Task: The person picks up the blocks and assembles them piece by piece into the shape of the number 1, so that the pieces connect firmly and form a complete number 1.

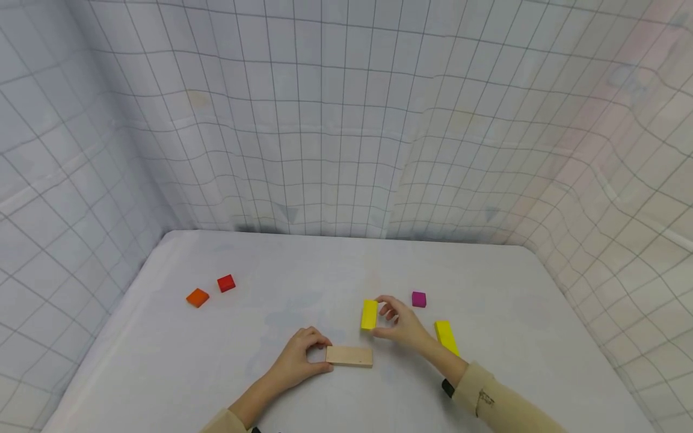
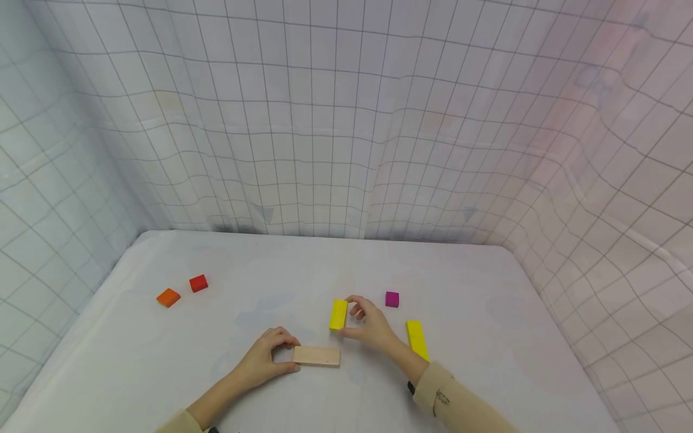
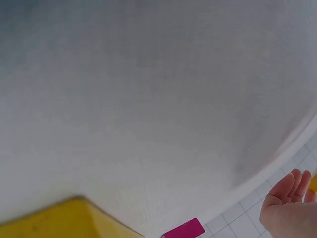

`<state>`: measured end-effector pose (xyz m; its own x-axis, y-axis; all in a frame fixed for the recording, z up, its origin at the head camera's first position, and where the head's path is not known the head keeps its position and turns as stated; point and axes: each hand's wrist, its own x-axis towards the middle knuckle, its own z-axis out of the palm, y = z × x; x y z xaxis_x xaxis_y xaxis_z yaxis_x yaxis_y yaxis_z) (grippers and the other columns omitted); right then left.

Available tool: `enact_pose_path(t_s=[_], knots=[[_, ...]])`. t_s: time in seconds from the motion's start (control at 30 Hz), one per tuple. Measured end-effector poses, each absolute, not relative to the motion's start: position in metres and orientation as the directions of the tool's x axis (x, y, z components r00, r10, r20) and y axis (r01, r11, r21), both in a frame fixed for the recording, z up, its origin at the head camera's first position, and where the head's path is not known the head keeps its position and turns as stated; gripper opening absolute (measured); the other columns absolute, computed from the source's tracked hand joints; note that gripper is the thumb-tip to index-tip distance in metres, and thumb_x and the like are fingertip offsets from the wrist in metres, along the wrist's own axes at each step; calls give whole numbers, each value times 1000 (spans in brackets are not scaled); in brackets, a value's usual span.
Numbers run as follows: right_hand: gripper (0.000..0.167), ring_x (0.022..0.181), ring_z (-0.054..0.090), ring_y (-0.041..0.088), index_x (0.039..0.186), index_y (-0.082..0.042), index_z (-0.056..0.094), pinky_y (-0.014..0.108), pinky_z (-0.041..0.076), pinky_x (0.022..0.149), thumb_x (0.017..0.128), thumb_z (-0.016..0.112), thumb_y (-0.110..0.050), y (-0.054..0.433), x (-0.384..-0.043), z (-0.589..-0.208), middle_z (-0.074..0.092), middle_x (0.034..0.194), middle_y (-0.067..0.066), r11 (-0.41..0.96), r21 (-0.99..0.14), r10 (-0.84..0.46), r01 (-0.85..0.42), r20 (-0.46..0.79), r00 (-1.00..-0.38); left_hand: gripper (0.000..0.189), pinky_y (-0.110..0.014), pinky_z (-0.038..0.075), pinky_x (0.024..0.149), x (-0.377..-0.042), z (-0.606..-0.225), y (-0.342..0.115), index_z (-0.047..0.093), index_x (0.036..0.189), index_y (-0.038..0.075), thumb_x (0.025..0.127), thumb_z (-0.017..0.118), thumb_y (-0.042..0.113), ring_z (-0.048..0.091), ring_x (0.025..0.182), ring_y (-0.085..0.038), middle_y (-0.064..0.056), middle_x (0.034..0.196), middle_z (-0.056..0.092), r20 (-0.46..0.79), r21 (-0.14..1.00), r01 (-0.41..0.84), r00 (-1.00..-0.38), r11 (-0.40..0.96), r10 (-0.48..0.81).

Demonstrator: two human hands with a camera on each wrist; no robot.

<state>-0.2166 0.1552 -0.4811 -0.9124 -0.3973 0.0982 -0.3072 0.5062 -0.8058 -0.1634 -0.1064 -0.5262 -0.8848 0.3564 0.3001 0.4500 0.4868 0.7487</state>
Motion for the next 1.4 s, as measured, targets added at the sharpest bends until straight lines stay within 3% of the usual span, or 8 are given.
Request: enact_pose_path(t_s=[0.5,1.4], knots=[[56,81,46,19,119,-5,50,25,42,72,71,78,-14,145,-214,-486,53,88,6,547,-802,-389,-240,10,-921,34,-25,39,69,-163,-528,-107,66,92,18,63,83,26,43,76,-6,10,80,53,337,733,481,-871,481,357],[56,84,41,14,120,-10,55,26,39,72,72,77,-28,141,-210,-491,47,89,0,653,-679,-461,-337,-3,-887,34,-25,40,71,-164,-525,-106,66,92,19,64,82,29,43,79,-5,13,81,52,262,762,416,-899,497,351]])
